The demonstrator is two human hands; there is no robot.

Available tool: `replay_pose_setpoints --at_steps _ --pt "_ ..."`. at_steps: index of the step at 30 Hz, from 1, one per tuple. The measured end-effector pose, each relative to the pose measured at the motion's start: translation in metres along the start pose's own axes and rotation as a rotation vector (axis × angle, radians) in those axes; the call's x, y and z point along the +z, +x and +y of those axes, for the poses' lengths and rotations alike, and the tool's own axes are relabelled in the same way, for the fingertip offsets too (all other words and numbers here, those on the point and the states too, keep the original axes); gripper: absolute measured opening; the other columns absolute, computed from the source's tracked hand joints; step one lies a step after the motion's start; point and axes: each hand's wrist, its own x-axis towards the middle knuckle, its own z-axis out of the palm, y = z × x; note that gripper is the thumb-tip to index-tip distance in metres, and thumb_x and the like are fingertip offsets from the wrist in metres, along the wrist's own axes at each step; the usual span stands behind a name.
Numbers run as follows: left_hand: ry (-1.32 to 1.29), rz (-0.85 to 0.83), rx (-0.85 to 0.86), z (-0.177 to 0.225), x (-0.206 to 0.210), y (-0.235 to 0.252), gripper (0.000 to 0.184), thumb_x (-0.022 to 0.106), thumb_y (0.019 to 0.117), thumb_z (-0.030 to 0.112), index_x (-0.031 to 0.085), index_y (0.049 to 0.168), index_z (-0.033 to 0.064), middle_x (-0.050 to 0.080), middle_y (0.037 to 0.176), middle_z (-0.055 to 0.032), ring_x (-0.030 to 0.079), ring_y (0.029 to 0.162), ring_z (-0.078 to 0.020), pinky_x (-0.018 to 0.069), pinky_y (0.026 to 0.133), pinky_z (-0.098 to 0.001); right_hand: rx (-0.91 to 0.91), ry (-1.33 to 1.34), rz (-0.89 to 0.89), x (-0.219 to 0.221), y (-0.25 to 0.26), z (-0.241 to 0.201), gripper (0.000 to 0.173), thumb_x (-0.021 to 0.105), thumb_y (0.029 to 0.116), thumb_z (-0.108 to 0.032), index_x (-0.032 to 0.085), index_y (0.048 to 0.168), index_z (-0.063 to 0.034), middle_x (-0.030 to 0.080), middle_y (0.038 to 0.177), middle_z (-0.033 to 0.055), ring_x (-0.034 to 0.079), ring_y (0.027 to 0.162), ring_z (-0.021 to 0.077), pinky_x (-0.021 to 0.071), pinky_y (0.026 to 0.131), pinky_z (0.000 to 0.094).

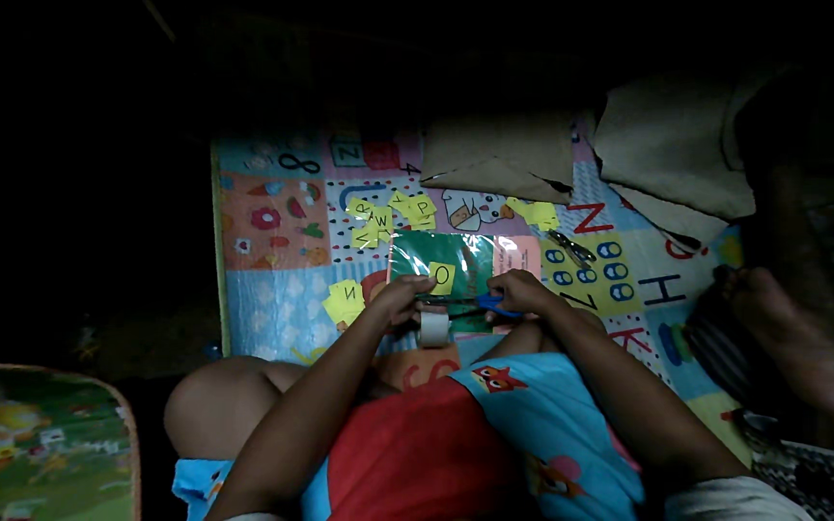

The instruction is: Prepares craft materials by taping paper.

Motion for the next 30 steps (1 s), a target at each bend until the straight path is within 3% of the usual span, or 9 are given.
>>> replay_pose_setpoints --at_steps 5,10,13,15,17,19,24,27,30 --pt "0.001 0.004 -0.017 0.000 0.000 0.000 0.032 0.038 0.1118 0.023 0.055 0.131 0.0030 0.070 0.104 -0.0151 0.072 0.076 -0.0207 0.0585 0.062 -0.0327 0.004 -0.021 0.015 -0.002 -0.001 -0.002 0.024 0.081 0.0868 -0.016 0.069 0.086 0.0050 0.066 0.080 0.0210 0.063 0.081 0.0384 0.0477 0.080 0.0591" --pt "0.012 -0.008 0.001 -0.002 -0.004 0.001 0.033 0.036 0.1121 0.024 0.054 0.131 0.0033 0.071 0.102 -0.0143 0.072 0.076 -0.0208 0.0593 0.064 -0.0334 0.086 -0.145 0.036 -0.006 -0.005 0.008 0.017 0.079 0.0876 -0.012 0.072 0.097 0.0002 0.071 0.092 0.0199 0.066 0.091 0.0390 0.0431 0.090 0.0618" --pt "-0.014 -0.009 0.015 -0.002 -0.005 0.001 0.034 0.036 0.1122 0.025 0.053 0.131 0.0028 0.070 0.106 -0.0155 0.072 0.079 -0.0224 0.0599 0.065 -0.0346 0.164 -0.102 0.077 0.001 -0.003 0.026 0.025 0.080 0.0874 -0.013 0.071 0.104 0.0027 0.070 0.104 0.0225 0.065 0.101 0.0411 0.0430 0.093 0.0634" --pt "-0.033 0.003 0.013 -0.002 -0.003 0.001 0.035 0.036 0.1124 0.025 0.053 0.134 0.0027 0.068 0.110 -0.0168 0.072 0.081 -0.0243 0.0602 0.068 -0.0371 0.223 -0.061 0.083 0.007 -0.001 0.038 0.035 0.080 0.0888 -0.015 0.069 0.116 0.0048 0.067 0.117 0.0258 0.063 0.112 0.0443 0.0436 0.098 0.0647" --pt "-0.032 0.015 0.021 -0.003 -0.002 0.002 0.038 0.035 0.1125 0.026 0.051 0.138 0.0026 0.067 0.114 -0.0190 0.072 0.084 -0.0265 0.0600 0.070 -0.0395 0.273 -0.033 0.058 0.013 0.002 0.043 0.043 0.079 0.0877 -0.009 0.066 0.126 0.0046 0.062 0.130 0.0269 0.058 0.123 0.0453 0.0438 0.104 0.0641" --pt "-0.024 0.024 0.040 -0.004 -0.003 0.003 0.038 0.036 0.1125 0.027 0.050 0.138 0.0032 0.066 0.114 -0.0184 0.071 0.085 -0.0259 0.0603 0.071 -0.0390 0.301 -0.028 0.040 0.015 0.002 0.037 0.039 0.073 0.0909 -0.002 0.064 0.128 0.0057 0.059 0.136 0.0273 0.055 0.129 0.0446 0.0430 0.106 0.0626" --pt "0.015 0.051 0.098 -0.006 0.000 0.001 0.039 0.034 0.1130 0.026 0.051 0.139 0.0010 0.064 0.115 -0.0174 0.069 0.086 -0.0232 0.0585 0.073 -0.0372 0.387 0.104 0.134 0.010 0.000 0.009 0.028 0.065 0.0996 -0.014 0.068 0.119 0.0065 0.064 0.126 0.0287 0.059 0.121 0.0455 0.0442 0.102 0.0644" --pt "0.013 0.050 0.116 -0.008 0.001 0.000 0.038 0.034 0.1132 0.026 0.052 0.135 0.0004 0.066 0.112 -0.0160 0.070 0.085 -0.0225 0.0595 0.072 -0.0367 0.510 0.154 0.168 0.003 -0.002 -0.012 0.035 0.067 0.0995 -0.026 0.070 0.115 0.0052 0.067 0.119 0.0283 0.061 0.118 0.0456 0.0433 0.099 0.0661" --pt "-0.015 0.049 0.117 -0.008 0.003 -0.001 0.039 0.033 0.1134 0.025 0.049 0.138 -0.0014 0.062 0.118 -0.0177 0.069 0.090 -0.0235 0.0597 0.078 -0.0389 0.585 0.139 0.081 0.000 0.001 -0.015 0.043 0.067 0.1001 -0.031 0.065 0.122 0.0067 0.063 0.125 0.0312 0.057 0.124 0.0479 0.0399 0.103 0.0676"
